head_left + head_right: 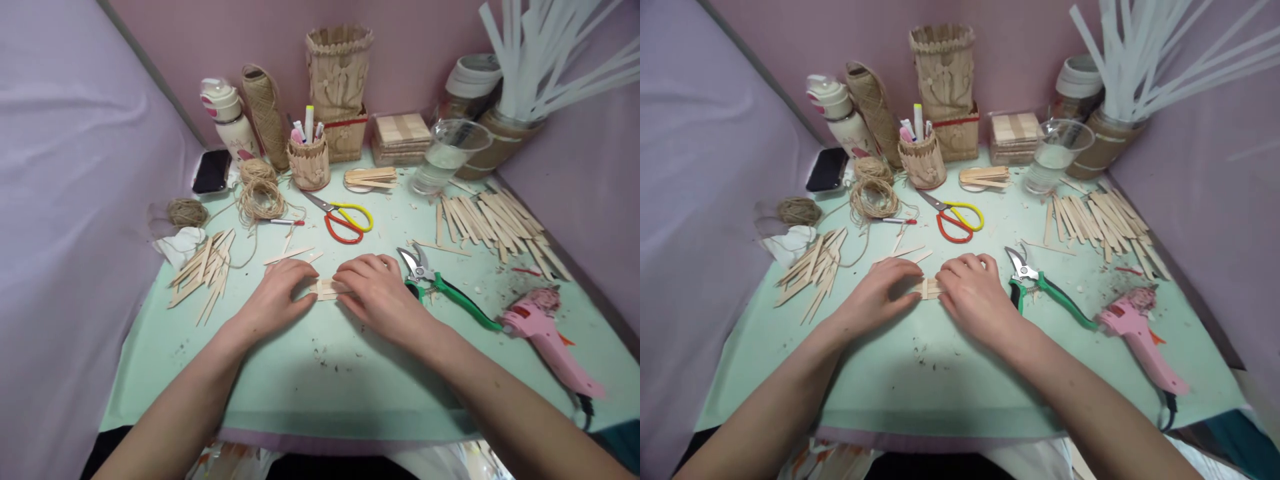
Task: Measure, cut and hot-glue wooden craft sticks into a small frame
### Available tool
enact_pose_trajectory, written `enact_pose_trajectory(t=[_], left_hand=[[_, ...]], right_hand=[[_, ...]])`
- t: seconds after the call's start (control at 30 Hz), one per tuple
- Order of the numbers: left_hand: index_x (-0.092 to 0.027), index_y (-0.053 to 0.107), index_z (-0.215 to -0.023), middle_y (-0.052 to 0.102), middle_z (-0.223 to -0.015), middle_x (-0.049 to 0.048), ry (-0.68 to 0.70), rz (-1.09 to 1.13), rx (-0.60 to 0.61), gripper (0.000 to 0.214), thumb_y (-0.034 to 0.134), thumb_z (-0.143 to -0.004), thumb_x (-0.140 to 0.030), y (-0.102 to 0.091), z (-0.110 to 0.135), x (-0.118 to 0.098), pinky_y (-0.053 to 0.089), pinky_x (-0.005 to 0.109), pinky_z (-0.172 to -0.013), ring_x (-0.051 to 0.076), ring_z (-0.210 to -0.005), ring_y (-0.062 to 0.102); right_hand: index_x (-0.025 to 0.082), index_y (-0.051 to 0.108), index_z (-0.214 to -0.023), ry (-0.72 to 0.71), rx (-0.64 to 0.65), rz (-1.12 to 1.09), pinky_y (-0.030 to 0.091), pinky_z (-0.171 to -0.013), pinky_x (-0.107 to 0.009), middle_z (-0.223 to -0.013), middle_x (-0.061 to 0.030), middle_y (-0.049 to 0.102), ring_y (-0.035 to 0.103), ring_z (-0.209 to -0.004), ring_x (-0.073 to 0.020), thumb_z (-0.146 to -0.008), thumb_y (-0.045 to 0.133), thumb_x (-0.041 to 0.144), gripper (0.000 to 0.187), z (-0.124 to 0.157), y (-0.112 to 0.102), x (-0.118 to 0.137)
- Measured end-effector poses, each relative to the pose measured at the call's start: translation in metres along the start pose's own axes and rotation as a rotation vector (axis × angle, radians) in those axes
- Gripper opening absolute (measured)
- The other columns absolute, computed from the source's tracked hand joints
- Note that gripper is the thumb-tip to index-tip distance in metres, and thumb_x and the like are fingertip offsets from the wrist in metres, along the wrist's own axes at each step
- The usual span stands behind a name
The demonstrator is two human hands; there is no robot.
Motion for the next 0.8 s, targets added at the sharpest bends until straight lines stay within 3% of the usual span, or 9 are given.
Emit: enact_pose_trajectory(t=[0.17,0.37,0.53,0.8], left_hand=[[-0.022,0.067,-0.103,0.072,-0.11,0.0033,0.083,-0.004,-0.064,0.018,0.068,-0.086,-0.027,-0.001,0.0,0.004,0.039,0.04,-0.097,0.022,-0.109,0.061],[-0.022,0.072,-0.091,0.076,-0.1,0.0007,0.273,-0.111,-0.166,0.008,0.064,-0.093,-0.025,-0.004,0.006,-0.009,0.033,0.039,-0.088,0.021,-0.104,0.063],[-0.022,0.069,-0.104,0.077,-0.106,0.0009,0.424,-0.214,-0.183,0.011,0.061,-0.096,-0.022,-0.002,0.022,-0.019,0.031,0.04,-0.089,0.022,-0.107,0.064],[-0.018,0.065,-0.111,0.075,-0.114,0.0028,0.444,-0.253,-0.174,0.018,0.062,-0.095,-0.024,0.004,0.027,-0.019,0.032,0.041,-0.09,0.025,-0.112,0.062]], right_hand=[[0.023,0.071,-0.099,-0.102,-0.127,-0.032,0.029,-0.093,-0.042,-0.106,-0.0022,0.074,0.058,-0.105,-0.0227,-0.093,0.063,0.025,0.01,-0.001,0.01,-0.004],[0.024,0.072,-0.099,-0.152,-0.218,-0.028,0.028,-0.094,-0.042,-0.103,-0.0002,0.077,0.06,-0.104,-0.021,-0.096,0.059,0.024,0.014,0.003,0.008,-0.004],[0.023,0.072,-0.098,-0.152,-0.214,-0.064,0.028,-0.096,-0.042,-0.103,0.0009,0.077,0.059,-0.105,-0.0212,-0.095,0.061,0.024,0.012,0.003,0.01,-0.004],[0.023,0.072,-0.098,-0.142,-0.204,-0.091,0.028,-0.096,-0.042,-0.103,0.001,0.076,0.059,-0.105,-0.0216,-0.094,0.063,0.023,0.01,0.003,0.013,-0.004]])
Point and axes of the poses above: each hand's wrist, its own z-axis away from the middle knuckle, its own y-axis out of the palm, x = y × z, the point moved 7 cm from there along -z, towards the middle knuckle
